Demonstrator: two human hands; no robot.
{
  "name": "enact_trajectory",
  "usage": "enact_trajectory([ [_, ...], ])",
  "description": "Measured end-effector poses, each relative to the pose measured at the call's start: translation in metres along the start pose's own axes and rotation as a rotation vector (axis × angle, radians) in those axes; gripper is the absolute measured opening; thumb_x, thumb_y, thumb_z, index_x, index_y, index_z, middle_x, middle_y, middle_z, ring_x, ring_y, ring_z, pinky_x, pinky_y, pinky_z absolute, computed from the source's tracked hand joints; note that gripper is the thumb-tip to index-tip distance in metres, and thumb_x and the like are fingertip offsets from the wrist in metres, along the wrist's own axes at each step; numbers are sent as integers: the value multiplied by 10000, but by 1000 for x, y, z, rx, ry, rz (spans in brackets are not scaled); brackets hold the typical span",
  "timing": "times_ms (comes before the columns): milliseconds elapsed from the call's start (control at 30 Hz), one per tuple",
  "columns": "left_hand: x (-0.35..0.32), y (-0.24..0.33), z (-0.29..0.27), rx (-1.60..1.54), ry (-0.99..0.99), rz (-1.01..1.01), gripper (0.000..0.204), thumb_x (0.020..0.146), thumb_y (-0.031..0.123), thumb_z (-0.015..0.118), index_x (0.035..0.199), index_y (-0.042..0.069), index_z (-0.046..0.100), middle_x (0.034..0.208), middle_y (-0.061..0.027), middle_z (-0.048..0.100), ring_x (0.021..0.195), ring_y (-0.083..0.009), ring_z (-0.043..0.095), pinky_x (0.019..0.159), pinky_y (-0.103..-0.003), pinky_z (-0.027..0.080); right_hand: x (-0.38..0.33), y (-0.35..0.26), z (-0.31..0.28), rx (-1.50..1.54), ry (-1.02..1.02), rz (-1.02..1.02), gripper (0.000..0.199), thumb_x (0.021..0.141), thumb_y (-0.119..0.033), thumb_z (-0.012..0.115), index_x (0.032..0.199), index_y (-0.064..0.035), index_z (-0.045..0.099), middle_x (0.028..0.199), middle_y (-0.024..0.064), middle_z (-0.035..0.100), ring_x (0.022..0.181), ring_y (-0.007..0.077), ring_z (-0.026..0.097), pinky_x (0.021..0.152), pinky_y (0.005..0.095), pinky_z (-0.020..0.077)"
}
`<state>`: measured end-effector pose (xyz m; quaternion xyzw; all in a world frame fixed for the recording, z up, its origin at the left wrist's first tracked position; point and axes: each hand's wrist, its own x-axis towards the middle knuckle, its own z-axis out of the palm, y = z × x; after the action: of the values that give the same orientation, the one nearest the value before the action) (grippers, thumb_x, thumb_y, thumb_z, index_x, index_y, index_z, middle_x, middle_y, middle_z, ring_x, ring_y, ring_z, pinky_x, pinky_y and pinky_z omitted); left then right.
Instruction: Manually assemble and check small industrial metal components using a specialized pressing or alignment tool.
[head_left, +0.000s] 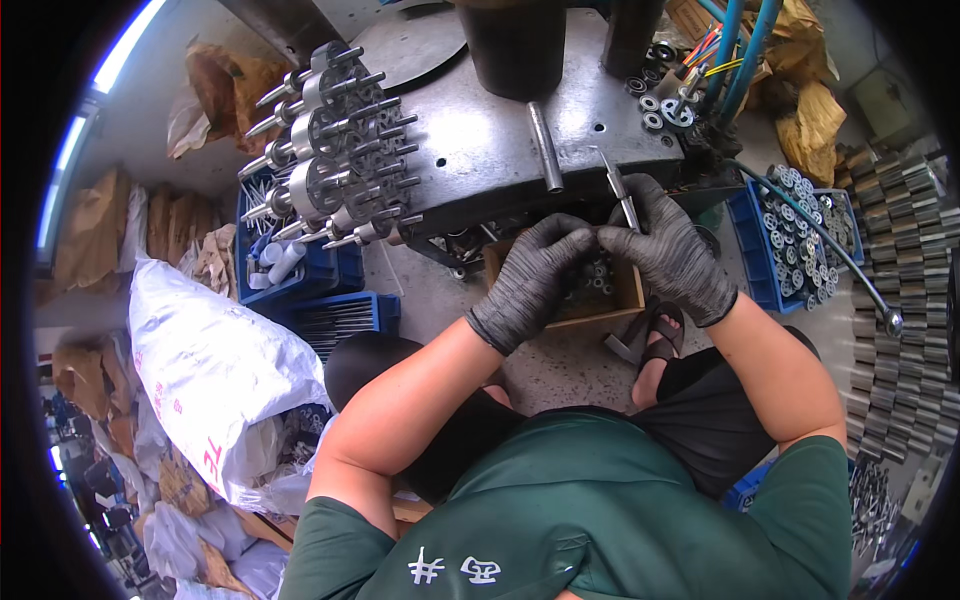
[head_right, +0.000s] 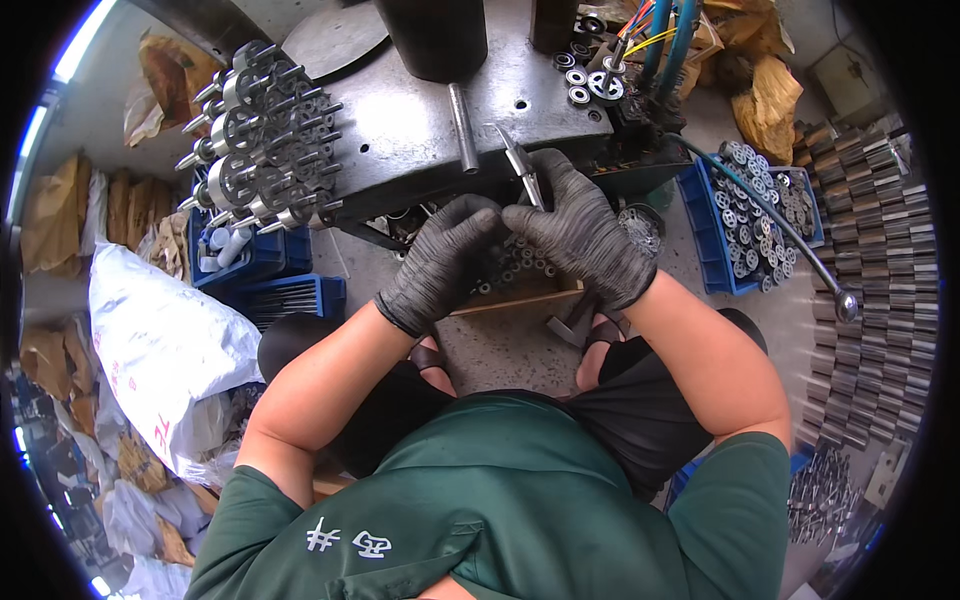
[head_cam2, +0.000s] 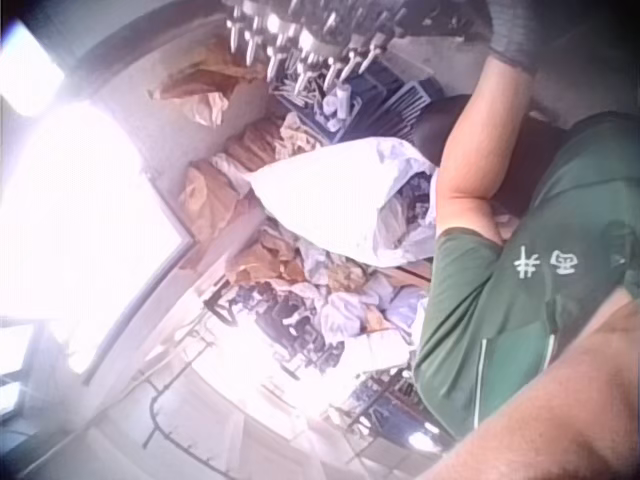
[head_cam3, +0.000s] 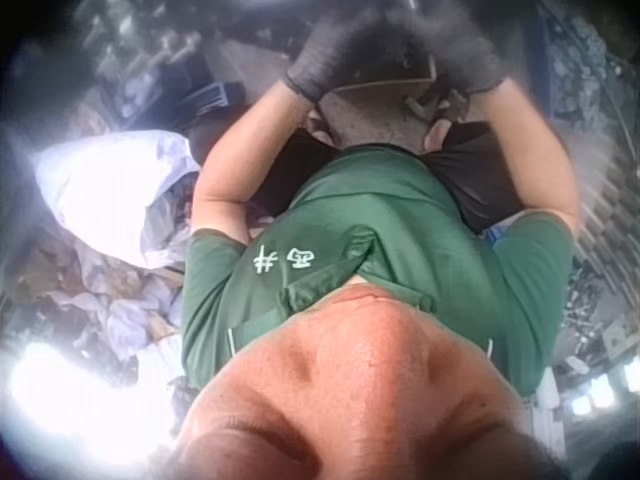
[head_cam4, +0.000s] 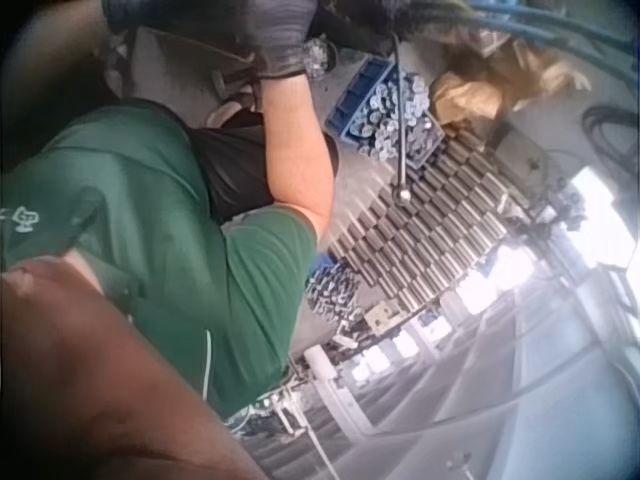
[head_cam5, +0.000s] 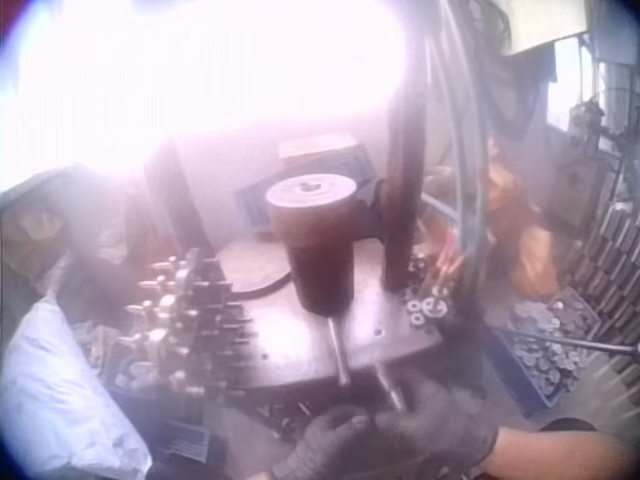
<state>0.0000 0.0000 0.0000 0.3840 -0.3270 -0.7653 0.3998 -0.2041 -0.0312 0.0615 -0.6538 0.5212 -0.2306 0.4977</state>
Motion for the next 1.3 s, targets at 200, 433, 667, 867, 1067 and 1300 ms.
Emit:
enact_trajectory([
  [200, -6, 36, -4, -119, 128, 76, 205, 975, 268, 687, 1074, 96, 634, 939, -23, 629, 853, -132, 611, 771, -295, 534, -8, -12, -8, 132, 43, -232, 701, 781, -34, 667, 1451, -5, 463, 1245, 161, 613, 1155, 261, 625, 1005, 368, 504],
  [433, -6, 47, -4, -380, 171, 99, 204, 1004, 174, 628, 1158, 47, 588, 1046, -75, 665, 903, -156, 654, 738, -283, 561, -11, -27, -21, -675, 200, -687, 659, 679, 59, 662, 1327, -53, 624, 1212, 205, 616, 1097, 402, 609, 973, 456, 520],
  [667, 0, 36, -13, -335, 181, 113, 180, 947, 235, 705, 1031, 99, 624, 932, -44, 640, 878, -159, 624, 822, -309, 532, -14, -31, -16, -664, 173, -632, 603, 703, 78, 669, 1288, -65, 664, 1118, 186, 647, 1031, 399, 622, 901, 469, 530],
  [867, -1, 37, -9, -326, 208, 126, 179, 950, 225, 715, 1037, 108, 609, 911, -40, 634, 866, -154, 631, 804, -303, 538, -13, -27, -15, -659, 179, -637, 566, 731, 68, 675, 1280, -73, 671, 1110, 183, 648, 1022, 396, 625, 889, 469, 533],
  [1067, -1, 37, -11, -338, 205, 123, 191, 951, 229, 725, 1051, 107, 617, 913, -26, 651, 862, -154, 644, 812, -309, 544, -10, -25, -14, -665, 171, -630, 577, 731, 63, 674, 1290, -80, 667, 1119, 178, 650, 1042, 390, 625, 898, 467, 531],
  [1300, 1, 34, -11, -457, 172, 124, 306, 945, 335, 703, 1098, 80, 631, 1050, -87, 660, 1017, -216, 656, 933, -362, 533, -5, -31, -11, -572, 65, -465, 595, 778, 72, 636, 1354, -74, 614, 1149, 179, 649, 1075, 382, 647, 932, 419, 534],
])
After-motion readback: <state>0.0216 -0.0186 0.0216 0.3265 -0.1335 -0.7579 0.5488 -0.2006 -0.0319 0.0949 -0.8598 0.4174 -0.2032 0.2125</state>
